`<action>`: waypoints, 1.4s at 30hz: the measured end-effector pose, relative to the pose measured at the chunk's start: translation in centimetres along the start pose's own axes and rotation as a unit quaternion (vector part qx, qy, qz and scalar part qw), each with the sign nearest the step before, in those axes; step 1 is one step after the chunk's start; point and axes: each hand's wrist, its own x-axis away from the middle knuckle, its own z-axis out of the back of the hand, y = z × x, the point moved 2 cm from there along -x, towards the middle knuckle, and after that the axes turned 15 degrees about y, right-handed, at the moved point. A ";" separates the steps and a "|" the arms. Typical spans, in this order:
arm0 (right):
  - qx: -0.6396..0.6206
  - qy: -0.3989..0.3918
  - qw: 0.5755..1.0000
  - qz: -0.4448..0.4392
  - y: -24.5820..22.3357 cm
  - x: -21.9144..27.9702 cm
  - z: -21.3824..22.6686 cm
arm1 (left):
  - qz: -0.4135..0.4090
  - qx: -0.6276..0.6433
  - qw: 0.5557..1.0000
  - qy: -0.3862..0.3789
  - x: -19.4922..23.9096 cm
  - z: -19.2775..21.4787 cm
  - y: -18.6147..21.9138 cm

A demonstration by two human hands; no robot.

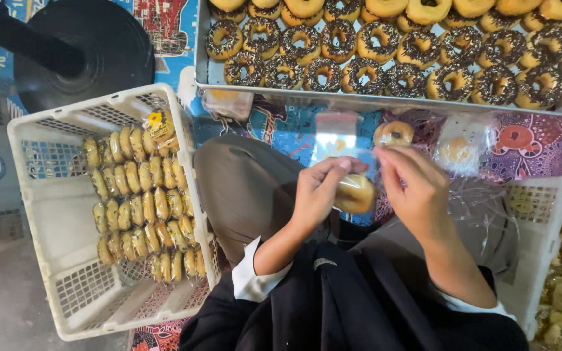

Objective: The person sits on the floor and repeatedly picks donuts from a metal tray, places them into clear plastic bags, and stacks the sealed bags in a white crate. The process is repeated continuously for both plain and seeded donuts.

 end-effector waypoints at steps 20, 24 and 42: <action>0.095 -0.138 0.939 0.299 2.3 3.3 2.5 | -0.218 -0.391 0.877 -0.174 3.8 -1.1 4.5; 0.248 -0.185 0.950 -0.033 7.8 -0.7 4.0 | -0.230 -0.442 0.827 -0.260 3.8 -0.1 7.0; -0.354 -0.045 0.912 -0.204 1.3 5.9 -16.0 | -0.295 -0.254 0.877 0.283 4.2 14.3 1.6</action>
